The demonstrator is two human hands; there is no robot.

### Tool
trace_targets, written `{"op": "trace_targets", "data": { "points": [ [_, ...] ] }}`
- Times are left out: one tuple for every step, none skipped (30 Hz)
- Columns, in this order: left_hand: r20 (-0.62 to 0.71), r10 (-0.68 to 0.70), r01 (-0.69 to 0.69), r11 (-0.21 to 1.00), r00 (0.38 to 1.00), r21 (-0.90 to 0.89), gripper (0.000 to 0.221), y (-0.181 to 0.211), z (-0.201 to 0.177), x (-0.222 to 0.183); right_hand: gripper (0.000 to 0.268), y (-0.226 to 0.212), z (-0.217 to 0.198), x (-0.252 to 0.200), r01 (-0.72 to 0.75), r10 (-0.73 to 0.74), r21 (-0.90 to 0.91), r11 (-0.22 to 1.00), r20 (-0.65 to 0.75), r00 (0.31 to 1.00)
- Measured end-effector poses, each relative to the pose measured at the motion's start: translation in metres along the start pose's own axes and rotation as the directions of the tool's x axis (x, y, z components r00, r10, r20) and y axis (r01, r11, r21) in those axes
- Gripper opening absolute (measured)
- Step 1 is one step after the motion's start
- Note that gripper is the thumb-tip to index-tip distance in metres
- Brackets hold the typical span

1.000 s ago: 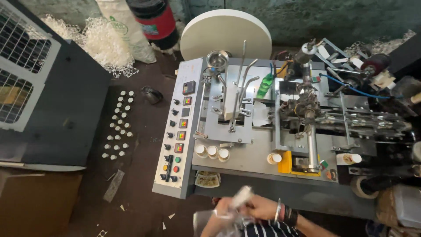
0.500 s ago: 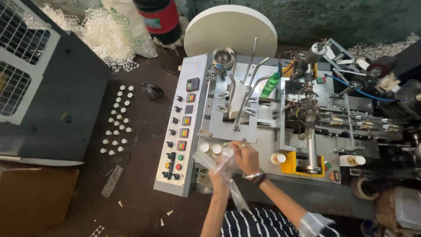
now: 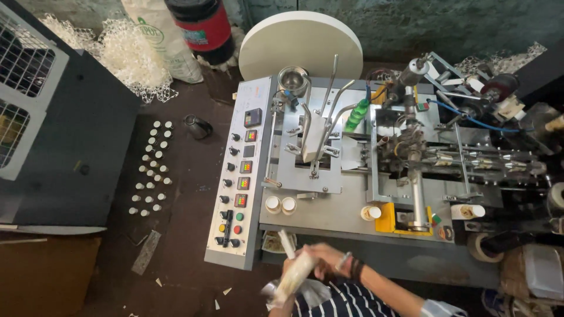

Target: Collecting stacks of paper cups from a machine and placing them into plastic bags for packaging.

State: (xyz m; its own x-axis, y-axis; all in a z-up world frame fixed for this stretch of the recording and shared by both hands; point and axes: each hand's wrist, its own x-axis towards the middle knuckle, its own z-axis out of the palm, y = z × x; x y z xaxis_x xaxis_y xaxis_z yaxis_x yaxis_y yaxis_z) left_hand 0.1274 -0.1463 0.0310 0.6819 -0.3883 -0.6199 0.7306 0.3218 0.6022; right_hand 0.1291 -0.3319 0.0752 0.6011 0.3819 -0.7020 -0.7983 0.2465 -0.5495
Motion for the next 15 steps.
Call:
{"op": "trace_targets", "data": {
  "points": [
    [0.066, -0.040, 0.035, 0.997, 0.997, 0.074, 0.024, 0.030, 0.019, 0.020, 0.036, 0.010, 0.008, -0.013, 0.000, 0.000, 0.005, 1.000, -0.001, 1.000],
    [0.124, -0.081, 0.063, 0.987, 0.989, 0.147, 0.026, 0.016, -0.005, -0.003, 0.039, 0.019, 0.017, -0.025, -0.024, 0.009, 0.094, 0.995, 0.162, 0.987],
    [0.177, -0.126, 0.086, 0.972, 0.976, 0.220, 0.027, -0.002, -0.006, 0.018, 0.044, 0.027, 0.026, -0.038, -0.062, 0.002, 0.177, 0.982, 0.320, 0.947],
    [0.171, -0.124, 0.084, 0.972, 0.977, 0.221, 0.027, 0.002, -0.009, 0.015, 0.044, 0.027, 0.022, -0.040, -0.064, 0.002, 0.177, 0.982, 0.326, 0.945],
    [0.148, -0.110, 0.055, 0.940, 0.983, 0.337, 0.028, 0.006, -0.011, 0.011, 0.043, 0.027, 0.018, -0.043, -0.094, 0.037, 0.136, 0.986, 0.374, 0.927],
    [0.128, -0.092, 0.026, 0.894, 0.987, 0.447, 0.030, 0.010, -0.013, 0.008, 0.046, 0.025, 0.013, -0.045, -0.121, 0.072, 0.091, 0.989, 0.418, 0.906],
    [0.124, -0.088, 0.024, 0.894, 0.988, 0.447, 0.030, 0.040, 0.003, -0.014, 0.046, 0.026, 0.002, -0.038, -0.120, 0.073, 0.088, 0.989, 0.423, 0.903],
    [0.136, -0.125, 0.052, 0.893, 0.983, 0.447, 0.030, 0.068, 0.017, -0.037, 0.042, 0.028, -0.007, -0.029, -0.016, -0.023, 0.190, 0.982, 0.205, 0.979],
    [0.148, -0.162, 0.080, 0.891, 0.976, 0.447, 0.031, 0.097, 0.032, -0.060, 0.038, 0.031, -0.017, -0.020, 0.107, -0.102, 0.264, 0.958, -0.032, 0.994],
    [0.140, -0.162, 0.084, 0.890, 0.977, 0.448, 0.031, 0.094, 0.027, -0.062, 0.038, 0.023, -0.012, -0.020, 0.103, -0.099, 0.267, 0.958, -0.026, 0.995],
    [0.153, -0.177, 0.093, 0.891, 0.972, 0.444, 0.034, 0.091, 0.022, -0.063, 0.041, 0.016, -0.008, -0.020, 0.173, -0.122, 0.352, 0.920, -0.163, 0.979],
    [0.168, -0.188, 0.098, 0.893, 0.968, 0.439, 0.037, 0.090, 0.019, -0.063, 0.045, 0.006, -0.005, -0.019, 0.252, -0.129, 0.419, 0.872, -0.300, 0.945],
    [0.162, -0.185, 0.097, 0.894, 0.969, 0.438, 0.037, 0.082, 0.016, -0.059, 0.045, 0.008, 0.008, -0.021, 0.248, -0.128, 0.419, 0.873, -0.294, 0.947],
    [0.150, -0.159, 0.081, 0.899, 0.976, 0.431, 0.041, 0.074, 0.010, -0.056, 0.043, 0.012, 0.024, -0.022, 0.423, -0.381, 0.049, 0.905, -0.354, 0.854],
    [0.137, -0.134, 0.064, 0.903, 0.982, 0.426, 0.044, 0.067, 0.006, -0.053, 0.041, 0.016, 0.039, -0.025, 0.531, -0.620, -0.328, 0.781, -0.309, 0.721]
  ]
}}
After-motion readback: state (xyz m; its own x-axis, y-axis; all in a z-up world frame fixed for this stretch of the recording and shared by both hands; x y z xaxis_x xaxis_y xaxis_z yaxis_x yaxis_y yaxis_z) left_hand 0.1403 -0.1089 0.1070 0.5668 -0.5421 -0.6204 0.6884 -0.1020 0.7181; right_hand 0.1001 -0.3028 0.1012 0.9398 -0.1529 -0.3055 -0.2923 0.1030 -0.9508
